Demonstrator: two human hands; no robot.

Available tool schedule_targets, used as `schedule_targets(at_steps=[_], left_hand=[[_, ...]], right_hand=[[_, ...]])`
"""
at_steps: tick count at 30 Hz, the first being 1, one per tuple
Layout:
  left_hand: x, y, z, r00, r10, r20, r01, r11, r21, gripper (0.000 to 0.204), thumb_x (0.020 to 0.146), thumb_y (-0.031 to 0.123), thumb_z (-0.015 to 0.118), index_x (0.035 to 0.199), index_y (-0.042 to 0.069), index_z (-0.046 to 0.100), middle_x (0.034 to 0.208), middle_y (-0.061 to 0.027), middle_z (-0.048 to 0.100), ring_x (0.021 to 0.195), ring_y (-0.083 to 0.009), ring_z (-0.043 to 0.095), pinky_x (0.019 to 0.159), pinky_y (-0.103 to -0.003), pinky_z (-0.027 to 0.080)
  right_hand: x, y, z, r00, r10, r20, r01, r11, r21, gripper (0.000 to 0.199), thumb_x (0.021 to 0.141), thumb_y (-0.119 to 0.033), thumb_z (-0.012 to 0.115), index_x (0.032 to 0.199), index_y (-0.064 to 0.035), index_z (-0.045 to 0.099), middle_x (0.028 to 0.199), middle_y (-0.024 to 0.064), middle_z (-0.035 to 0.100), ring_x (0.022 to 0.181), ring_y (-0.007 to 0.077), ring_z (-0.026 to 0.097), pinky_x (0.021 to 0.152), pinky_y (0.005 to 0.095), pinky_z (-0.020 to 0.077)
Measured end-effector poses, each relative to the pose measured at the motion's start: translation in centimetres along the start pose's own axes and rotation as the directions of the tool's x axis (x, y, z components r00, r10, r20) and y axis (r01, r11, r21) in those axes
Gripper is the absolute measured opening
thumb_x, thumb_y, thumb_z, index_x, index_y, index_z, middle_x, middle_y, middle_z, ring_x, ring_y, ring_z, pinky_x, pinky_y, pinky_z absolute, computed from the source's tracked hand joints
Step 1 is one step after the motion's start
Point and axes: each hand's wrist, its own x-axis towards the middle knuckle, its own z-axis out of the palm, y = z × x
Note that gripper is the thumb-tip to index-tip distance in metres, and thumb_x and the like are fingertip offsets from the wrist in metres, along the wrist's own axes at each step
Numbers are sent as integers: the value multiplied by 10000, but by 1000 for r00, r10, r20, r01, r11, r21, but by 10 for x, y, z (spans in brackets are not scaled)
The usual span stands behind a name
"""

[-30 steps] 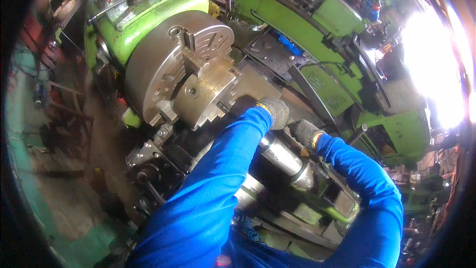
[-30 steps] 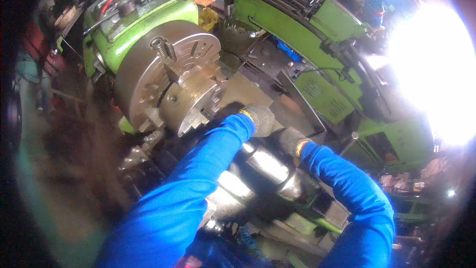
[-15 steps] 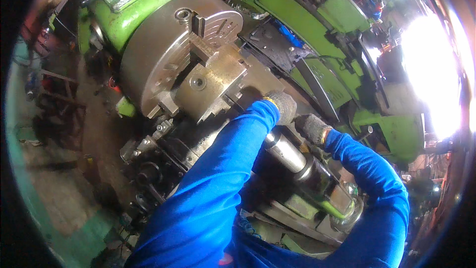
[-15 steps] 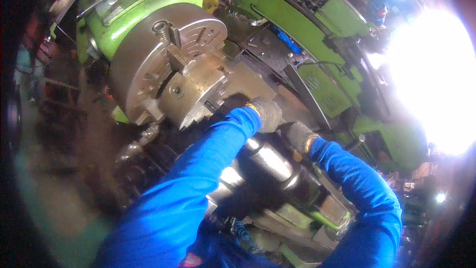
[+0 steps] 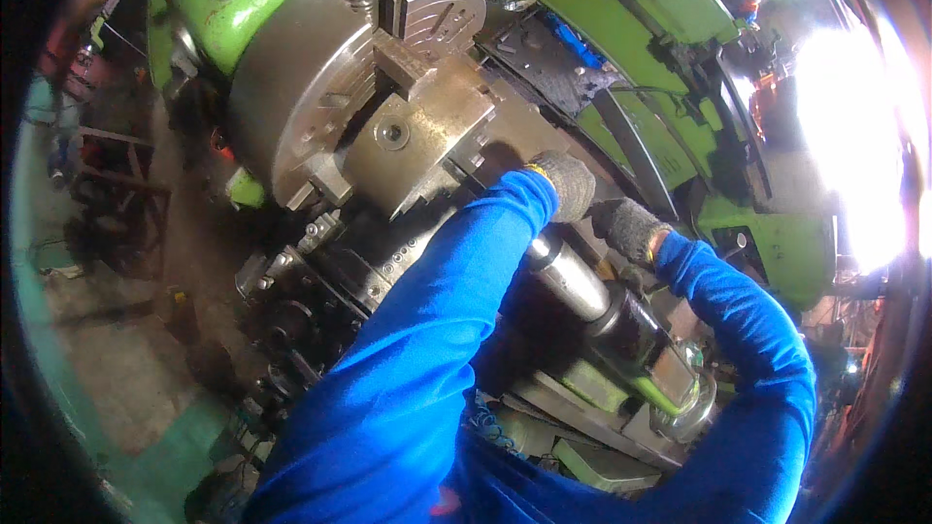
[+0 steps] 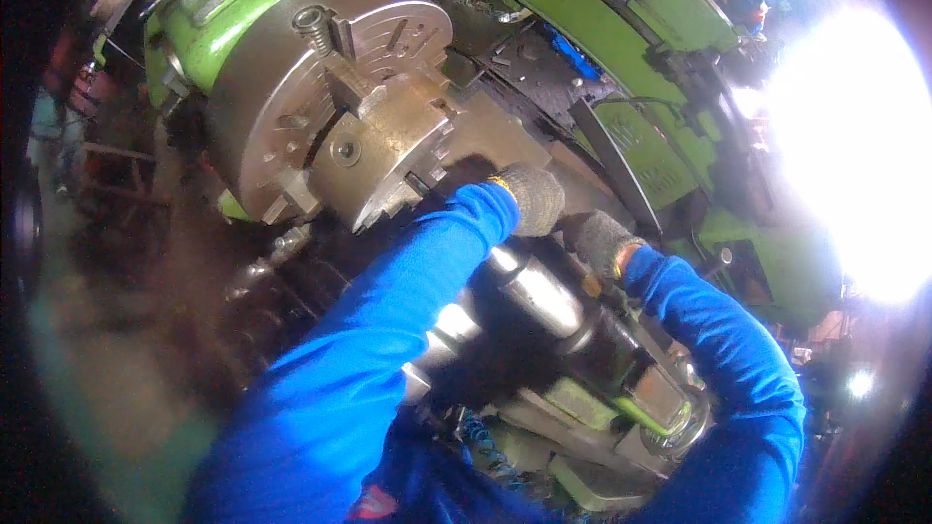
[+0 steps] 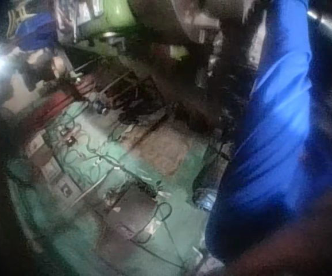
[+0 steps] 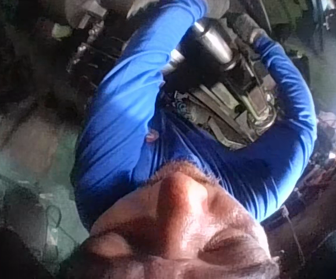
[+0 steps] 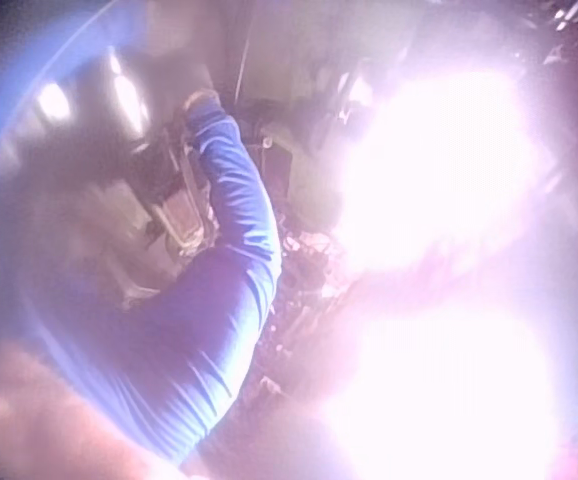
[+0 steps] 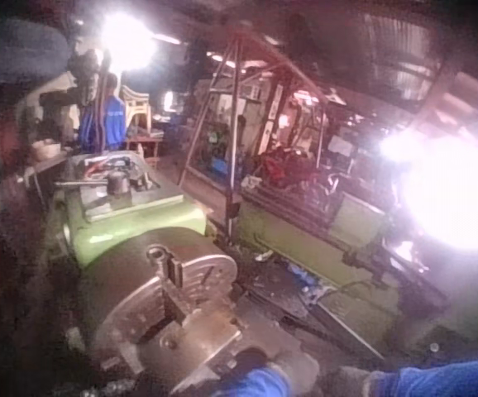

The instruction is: The person operates a green industrial lathe, using a wrench to tighten the chuck and adjusting the tool post with a handwheel. They repeatedly engage the machine to cut a metal workpiece, then stop to inspect the surface and clear metal shavings by hand.

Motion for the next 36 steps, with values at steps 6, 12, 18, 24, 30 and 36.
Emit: schedule_targets(at_steps=[6, 12, 18, 24, 30, 36], left_hand=[[-5, -2, -2, 999, -28, -23, 28, 1000, 0, 288, 874, 255, 631, 1027, 90, 810, 1054, -170, 773, 1018, -361, 738, 885, -510, 571], [6, 12, 4, 999, -42, 12, 41, 997, 71, 336, 912, 293, 608, 1079, 75, 800, 1116, -185, 762, 1069, -350, 726, 948, -486, 555], [-41, 19, -60, 994, -110, -24, 112, 983, 145, 517, 910, 460, 618, 1204, 48, 726, 1245, -231, 682, 1188, -381, 649, 1019, -504, 504], [-138, 56, -108, 994, -24, -110, 46, 980, 196, 451, 924, 425, 616, 1195, 66, 653, 1175, -182, 656, 1155, -357, 634, 994, -520, 488], [-300, 111, -126, 990, -48, -131, 44, 999, -30, 351, 954, 334, 634, 1205, 91, 661, 1225, -181, 627, 1157, -389, 607, 1132, -545, 374], [-433, 123, -59, 864, -271, -425, 235, 962, -136, 533, 867, 433, 739, 1279, 111, 632, 1322, -148, 591, 1320, -356, 488, 1142, -533, 347]], right_hand=[[6, 6, 6, 993, -80, -90, 79, 997, -19, 234, 846, -87, 613, 1039, -5, 716, 1002, 174, 720, 900, 349, 685, 805, 410, 559], [1, -9, 5, 971, 238, -18, -232, 959, 162, 293, 838, -118, 658, 1110, -47, 737, 1194, 166, 711, 1093, 328, 679, 963, 421, 542], [35, 54, 42, 973, 97, -209, -115, 990, -76, 304, 929, -130, 632, 1217, -84, 716, 1128, 105, 734, 1002, 228, 714, 885, 388, 585], [19, 19, 37, 924, 277, -265, -262, 961, 92, 283, 974, -295, 620, 1023, -61, 772, 921, 116, 741, 806, 234, 713, 690, 412, 550], [22, -2, 20, 800, 499, -334, -466, 867, 178, 488, 999, -450, 522, 1106, -42, 766, 1180, 242, 710, 1125, 405, 680, 970, 458, 531], [-20, -54, 11, 563, 663, -494, -109, 652, 750, 353, 989, -315, 615, 1125, 0, 696, 854, 147, 707, 790, 260, 690, 729, 391, 557]])
